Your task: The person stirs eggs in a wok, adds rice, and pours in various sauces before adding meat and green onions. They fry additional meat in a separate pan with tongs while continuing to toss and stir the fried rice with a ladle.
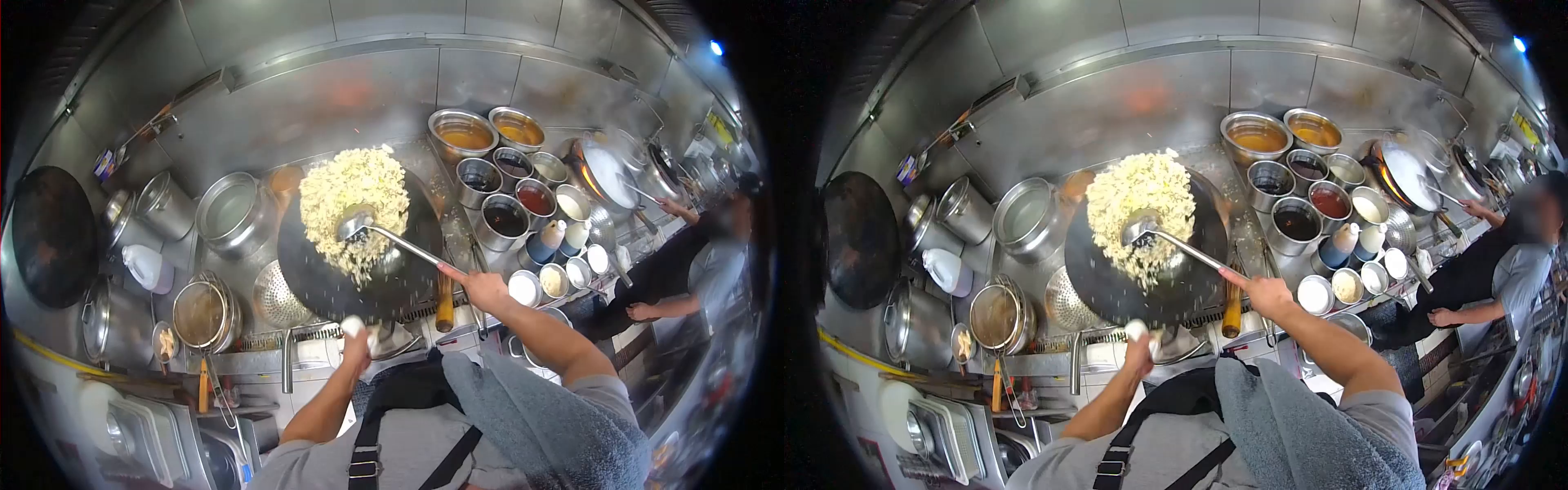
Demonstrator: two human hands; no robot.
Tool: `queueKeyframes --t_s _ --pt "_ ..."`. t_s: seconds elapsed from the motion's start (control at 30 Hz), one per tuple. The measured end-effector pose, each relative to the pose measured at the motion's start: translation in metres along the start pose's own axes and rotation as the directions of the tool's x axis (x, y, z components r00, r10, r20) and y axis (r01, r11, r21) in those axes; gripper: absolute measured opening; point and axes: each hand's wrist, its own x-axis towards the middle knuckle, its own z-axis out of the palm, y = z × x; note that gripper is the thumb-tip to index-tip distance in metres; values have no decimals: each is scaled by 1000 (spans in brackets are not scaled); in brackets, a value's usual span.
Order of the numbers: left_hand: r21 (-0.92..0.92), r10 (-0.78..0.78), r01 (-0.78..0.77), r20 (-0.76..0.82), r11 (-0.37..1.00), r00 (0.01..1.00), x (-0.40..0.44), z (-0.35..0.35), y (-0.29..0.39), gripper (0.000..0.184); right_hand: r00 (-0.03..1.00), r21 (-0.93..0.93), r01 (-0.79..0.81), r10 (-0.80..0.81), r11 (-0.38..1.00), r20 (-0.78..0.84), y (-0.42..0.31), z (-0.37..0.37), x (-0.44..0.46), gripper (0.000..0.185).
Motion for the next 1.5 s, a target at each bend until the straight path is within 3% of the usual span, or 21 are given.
queueKeyframes --t_s 0.13,0.17,0.23,0.3,0.37,0.43,0.47,0.53,0.7,0.8,0.9,0.93,1.0,1.03,1.07,1.1,1.17,1.2,1.3,1.37,1.5 --pt "-34 -12 13 24 999 1000 -66 21 41 30 994 50 13 -19 999 104 5 -60 -63 85" --pt "-225 -11 23 54 974 998 -30 22 45 22 979 200 89 -123 976 164 20 -74 -81 85" --pt "-201 -131 145 78 969 988 -7 65 110 14 948 340 148 -232 928 220 23 -85 -86 86" --pt "-29 -138 141 87 990 987 48 83 121 15 900 387 -54 -124 921 419 20 -87 -63 89" --pt "-143 10 -8 14 990 1000 76 66 85 16 947 278 16 -104 961 303 21 -40 -22 91" --pt "-100 97 -88 90 991 991 71 37 37 32 983 -87 -77 91 993 161 -3 -34 7 89" --pt "-140 116 -100 113 985 987 59 29 24 33 983 -90 -88 101 992 155 -7 -37 7 89" --pt "-140 170 -158 79 977 982 13 35 39 28 994 -50 -79 83 996 75 -20 -38 4 86" --pt "-119 -2 9 57 993 998 74 37 109 14 985 178 -142 121 974 126 -56 -31 -18 87" --pt "13 -71 70 65 997 995 67 35 141 17 984 498 37 55 866 -168 -56 -7 -18 87" --pt "520 181 -177 44 836 982 44 27 131 35 931 573 -144 307 807 -199 -80 -4 -32 86" --pt "606 380 -317 27 730 925 39 21 107 38 901 608 -321 431 726 -38 -105 -27 -37 84" --pt "632 618 -501 45 591 785 45 10 55 41 924 586 -217 358 780 -133 -104 10 -17 83" --pt "581 665 -566 56 585 744 52 6 35 41 955 843 -218 284 491 81 -124 -4 -18 81" --pt "581 728 -629 88 517 680 58 7 24 35 936 939 -319 196 131 291 -146 -20 -20 78" --pt "575 726 -630 90 521 682 59 11 32 35 939 921 -291 106 -260 327 -176 -45 -29 69" --pt "296 335 -384 204 875 920 47 19 62 27 956 614 -282 -162 -737 244 -159 -36 -26 47" --pt "134 71 -107 247 985 966 34 27 91 19 939 371 -331 -265 -867 219 -155 -34 -26 27" --pt "-34 -206 220 229 975 951 -7 27 103 10 930 327 -304 -204 -895 307 -162 -45 -60 24" --pt "-26 -258 277 291 960 921 -25 24 100 8 935 256 -296 -225 -920 272 -153 -53 -91 20" --pt "44 -342 361 440 932 830 -46 37 102 8 957 464 -216 -93 -859 274 -153 -76 -145 38"
